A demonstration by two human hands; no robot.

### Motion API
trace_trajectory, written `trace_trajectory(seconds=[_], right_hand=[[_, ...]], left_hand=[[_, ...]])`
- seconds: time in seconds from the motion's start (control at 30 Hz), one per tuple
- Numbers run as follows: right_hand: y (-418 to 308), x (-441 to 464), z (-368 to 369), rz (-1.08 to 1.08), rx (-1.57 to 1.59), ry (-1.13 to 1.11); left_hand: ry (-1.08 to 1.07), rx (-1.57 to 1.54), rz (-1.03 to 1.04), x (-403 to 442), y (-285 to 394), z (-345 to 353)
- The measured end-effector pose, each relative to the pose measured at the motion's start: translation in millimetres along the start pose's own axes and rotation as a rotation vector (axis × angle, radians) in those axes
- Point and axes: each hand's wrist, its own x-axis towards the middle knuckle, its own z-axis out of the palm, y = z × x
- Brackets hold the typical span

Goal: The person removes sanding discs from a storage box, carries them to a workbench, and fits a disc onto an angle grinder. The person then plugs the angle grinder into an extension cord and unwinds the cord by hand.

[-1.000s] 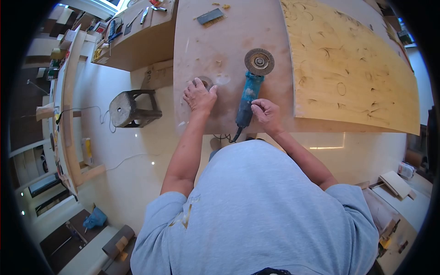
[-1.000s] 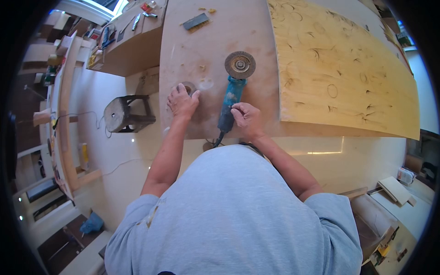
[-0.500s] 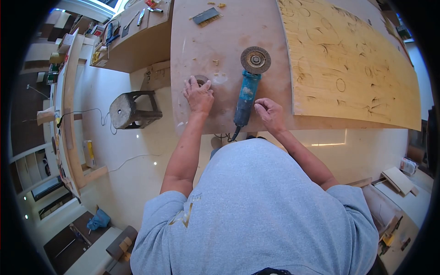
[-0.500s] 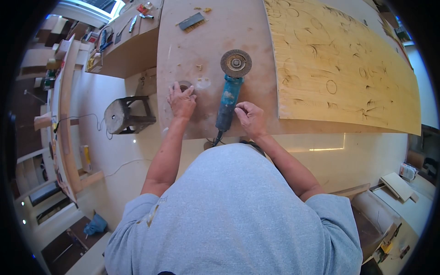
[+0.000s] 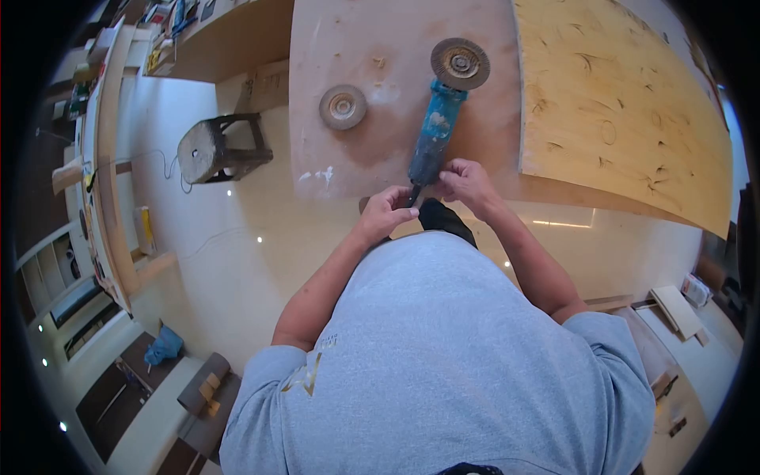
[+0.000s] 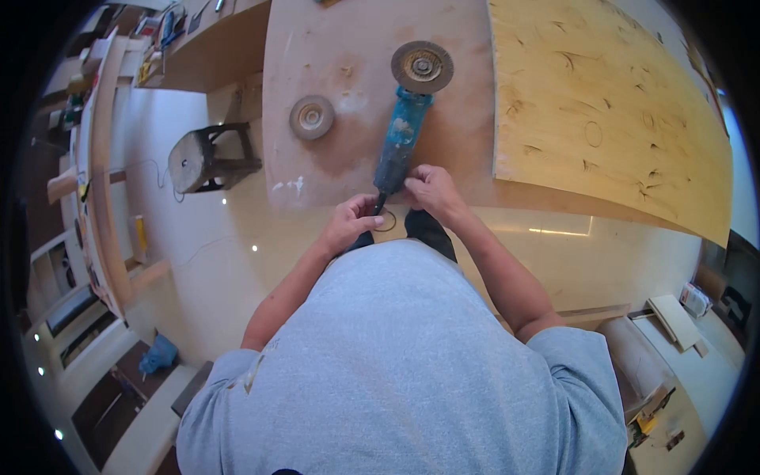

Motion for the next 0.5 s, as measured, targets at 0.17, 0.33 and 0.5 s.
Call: trace_trajectory(seconds=[0.17,0.33,0.5], right_hand=[[52,-12,20,-0.106,-0.424,-0.324],[142,5,67,-0.248,-1.101,-0.312],[236,6,144,-0.606,-0.300,-0.274]], left_hand=[[-0.153,0.608,-0.113,-21,8,-13],[-0.152,0.717,0.099,-27,-54,-25],[-0.231,0.393,0.194,-78,-3,-19]])
